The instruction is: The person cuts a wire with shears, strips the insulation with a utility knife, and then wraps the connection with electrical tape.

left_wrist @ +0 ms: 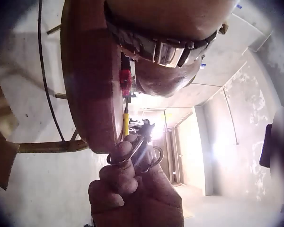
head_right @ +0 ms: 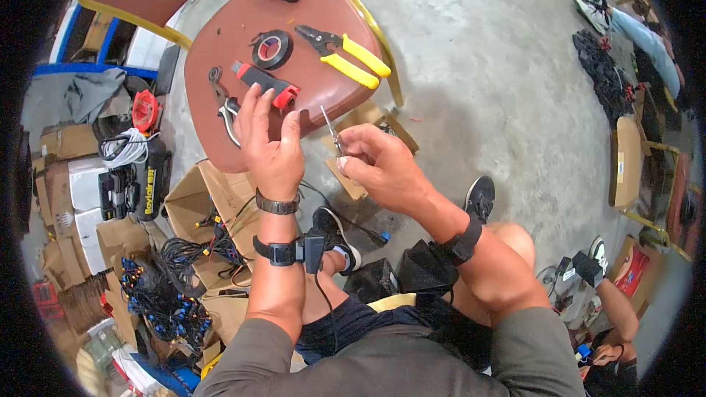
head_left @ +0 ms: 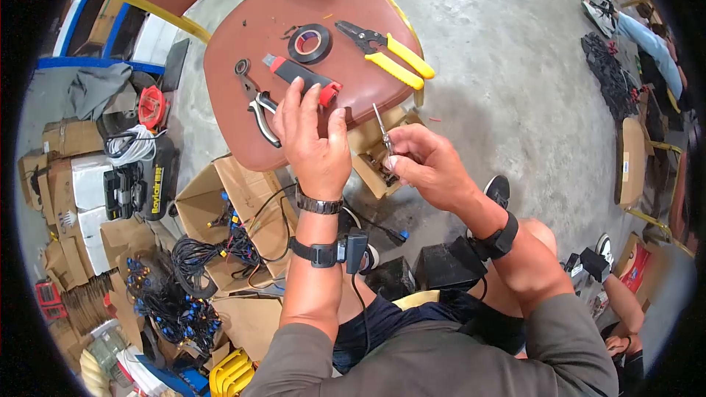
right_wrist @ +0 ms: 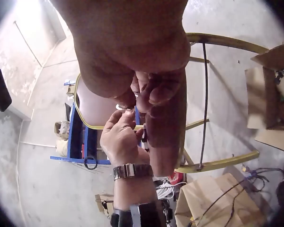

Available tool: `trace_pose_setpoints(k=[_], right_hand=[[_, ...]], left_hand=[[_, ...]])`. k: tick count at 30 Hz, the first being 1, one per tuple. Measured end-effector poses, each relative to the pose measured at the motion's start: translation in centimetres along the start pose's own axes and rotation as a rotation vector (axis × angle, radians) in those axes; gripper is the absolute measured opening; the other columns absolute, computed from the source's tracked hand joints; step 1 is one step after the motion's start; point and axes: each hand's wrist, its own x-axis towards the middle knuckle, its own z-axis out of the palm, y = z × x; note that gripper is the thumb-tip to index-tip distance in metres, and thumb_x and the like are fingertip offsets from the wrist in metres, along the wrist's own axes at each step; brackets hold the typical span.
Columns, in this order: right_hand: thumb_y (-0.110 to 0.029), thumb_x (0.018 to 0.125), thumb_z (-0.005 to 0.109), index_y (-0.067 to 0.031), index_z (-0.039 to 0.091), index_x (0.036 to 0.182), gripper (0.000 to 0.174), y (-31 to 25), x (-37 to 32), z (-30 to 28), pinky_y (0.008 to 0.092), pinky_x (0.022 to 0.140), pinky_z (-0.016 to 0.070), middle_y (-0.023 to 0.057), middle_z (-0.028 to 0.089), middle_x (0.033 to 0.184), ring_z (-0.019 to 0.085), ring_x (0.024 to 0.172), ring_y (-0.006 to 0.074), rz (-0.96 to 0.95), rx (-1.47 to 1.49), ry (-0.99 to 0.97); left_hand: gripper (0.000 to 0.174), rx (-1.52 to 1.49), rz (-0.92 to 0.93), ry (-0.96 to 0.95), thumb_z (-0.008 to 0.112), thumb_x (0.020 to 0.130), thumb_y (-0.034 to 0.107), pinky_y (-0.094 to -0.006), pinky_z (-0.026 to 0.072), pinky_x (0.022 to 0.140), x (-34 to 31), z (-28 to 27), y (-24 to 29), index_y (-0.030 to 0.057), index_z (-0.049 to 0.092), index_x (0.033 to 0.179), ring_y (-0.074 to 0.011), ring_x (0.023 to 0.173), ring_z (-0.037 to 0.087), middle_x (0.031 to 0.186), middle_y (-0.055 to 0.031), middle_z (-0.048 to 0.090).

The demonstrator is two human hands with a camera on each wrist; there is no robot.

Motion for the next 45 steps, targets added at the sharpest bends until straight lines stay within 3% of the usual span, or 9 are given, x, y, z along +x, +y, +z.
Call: trace_pose_setpoints(k=[3,6,13,19,25,37,45], right_hand=[[-0.004,0.089,0.066,0.0028,0.057,0.120,0.034,-0.4,0.4,-0.2,0.0245,0.071,0.0502,0.0045,0.061,0.097,0.058,0.084,0.0081,0.032,0.047,-0.007],[-0.002,0.089,0.066,0.0020,0.056,0.121,0.034,-0.5,0.6,-0.3,0.0244,0.070,0.0503,0.0043,0.061,0.097,0.058,0.084,0.0084,0.038,0.060,-0.009],[-0.002,0.089,0.066,0.0015,0.056,0.121,0.033,-1.0,0.8,-0.2,0.0244,0.070,0.0505,0.0044,0.061,0.098,0.059,0.085,0.0085,0.054,0.093,-0.016],[-0.003,0.089,0.066,0.0011,0.056,0.121,0.033,-0.5,0.8,-0.5,0.0243,0.071,0.0507,0.0047,0.061,0.099,0.059,0.085,0.0085,0.021,0.084,-0.031],[-0.004,0.090,0.066,0.0013,0.056,0.120,0.033,-0.5,0.9,-0.4,0.0241,0.071,0.0505,0.0049,0.061,0.099,0.058,0.085,0.0085,0.022,0.025,-0.027],[-0.005,0.090,0.067,0.0016,0.057,0.119,0.032,-0.3,0.9,-0.2,0.0244,0.071,0.0507,0.0054,0.063,0.099,0.059,0.086,0.0085,0.015,0.048,-0.025],[-0.005,0.089,0.067,0.0024,0.057,0.118,0.032,-0.4,0.9,-0.3,0.0247,0.074,0.0508,0.0055,0.063,0.099,0.059,0.087,0.0088,0.003,0.051,-0.028]], left_hand=[[0.037,0.052,0.011,-0.032,0.069,0.084,0.011,-0.0463,0.0334,0.110,0.6,0.7,-0.4,0.0048,0.065,0.121,-0.0366,0.129,0.046,0.141,-0.0153,0.053],[0.035,0.063,0.009,-0.088,0.069,0.084,0.011,-0.0468,0.0332,0.110,0.8,1.5,0.0,0.0068,0.067,0.119,-0.0360,0.129,0.046,0.141,-0.0155,0.054],[0.030,0.091,0.016,0.004,0.078,0.074,0.014,-0.0435,0.0387,0.101,1.3,1.7,0.1,0.0052,0.071,0.103,-0.0324,0.115,0.052,0.118,-0.0110,0.064],[0.038,-0.004,-0.054,-0.023,0.084,0.069,0.018,-0.0428,0.0416,0.095,0.9,0.8,1.1,0.0035,0.071,0.101,-0.0312,0.105,0.054,0.112,-0.0113,0.064],[0.041,0.103,0.023,0.086,0.085,0.069,0.018,-0.0435,0.0427,0.096,0.8,1.0,0.7,0.0035,0.070,0.105,-0.0333,0.110,0.054,0.115,-0.0149,0.063],[0.034,0.075,0.010,0.036,0.082,0.068,0.014,-0.0437,0.0448,0.095,0.6,0.8,0.5,0.0009,0.070,0.097,-0.0340,0.108,0.056,0.115,-0.0142,0.064],[0.046,0.060,-0.008,0.014,0.082,0.068,0.015,-0.0425,0.0453,0.093,0.4,0.7,0.5,0.0017,0.068,0.109,-0.0337,0.106,0.057,0.119,-0.0152,0.064]])
